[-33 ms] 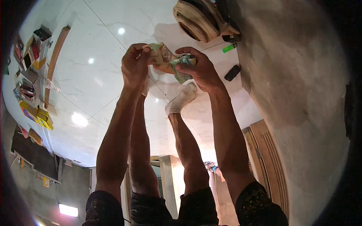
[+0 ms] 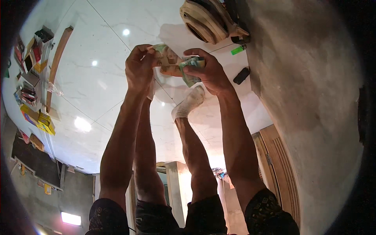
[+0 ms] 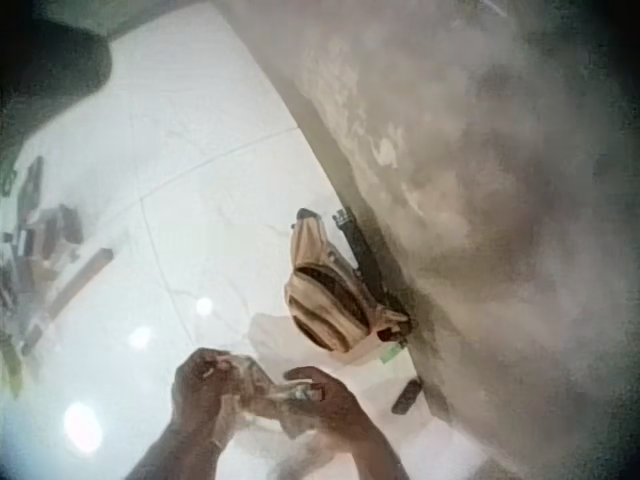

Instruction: The person uses a chisel and a hammer to carve a notch into the side of a wooden slatted door. The person then handles banknotes while standing in a room with wood debris.

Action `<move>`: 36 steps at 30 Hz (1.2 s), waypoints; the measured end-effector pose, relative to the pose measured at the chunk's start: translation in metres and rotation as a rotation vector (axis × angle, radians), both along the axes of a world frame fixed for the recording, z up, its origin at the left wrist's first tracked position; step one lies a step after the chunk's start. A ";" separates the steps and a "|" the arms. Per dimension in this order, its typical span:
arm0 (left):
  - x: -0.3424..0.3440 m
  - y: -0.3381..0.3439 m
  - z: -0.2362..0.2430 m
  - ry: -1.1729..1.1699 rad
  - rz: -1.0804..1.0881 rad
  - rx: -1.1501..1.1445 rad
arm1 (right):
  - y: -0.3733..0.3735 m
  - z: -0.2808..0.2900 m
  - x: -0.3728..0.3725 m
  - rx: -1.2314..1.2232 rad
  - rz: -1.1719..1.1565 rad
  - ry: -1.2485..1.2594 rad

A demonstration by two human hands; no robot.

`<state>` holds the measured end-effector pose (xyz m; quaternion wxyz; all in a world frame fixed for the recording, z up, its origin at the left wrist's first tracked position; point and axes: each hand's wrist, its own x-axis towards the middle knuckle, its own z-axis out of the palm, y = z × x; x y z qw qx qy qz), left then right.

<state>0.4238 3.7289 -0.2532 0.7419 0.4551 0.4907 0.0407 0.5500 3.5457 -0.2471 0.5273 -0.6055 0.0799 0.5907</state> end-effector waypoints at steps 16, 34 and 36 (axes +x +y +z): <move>-0.028 0.041 -0.055 -0.031 -0.070 0.015 | 0.001 -0.055 0.003 -0.319 -0.098 -0.574; 0.068 -0.028 -0.122 -0.074 -0.961 0.853 | 0.035 -0.106 0.017 -0.314 0.305 -1.572; 0.067 -0.022 -0.126 -0.155 -0.958 0.810 | 0.032 -0.109 0.013 -0.241 0.351 -1.537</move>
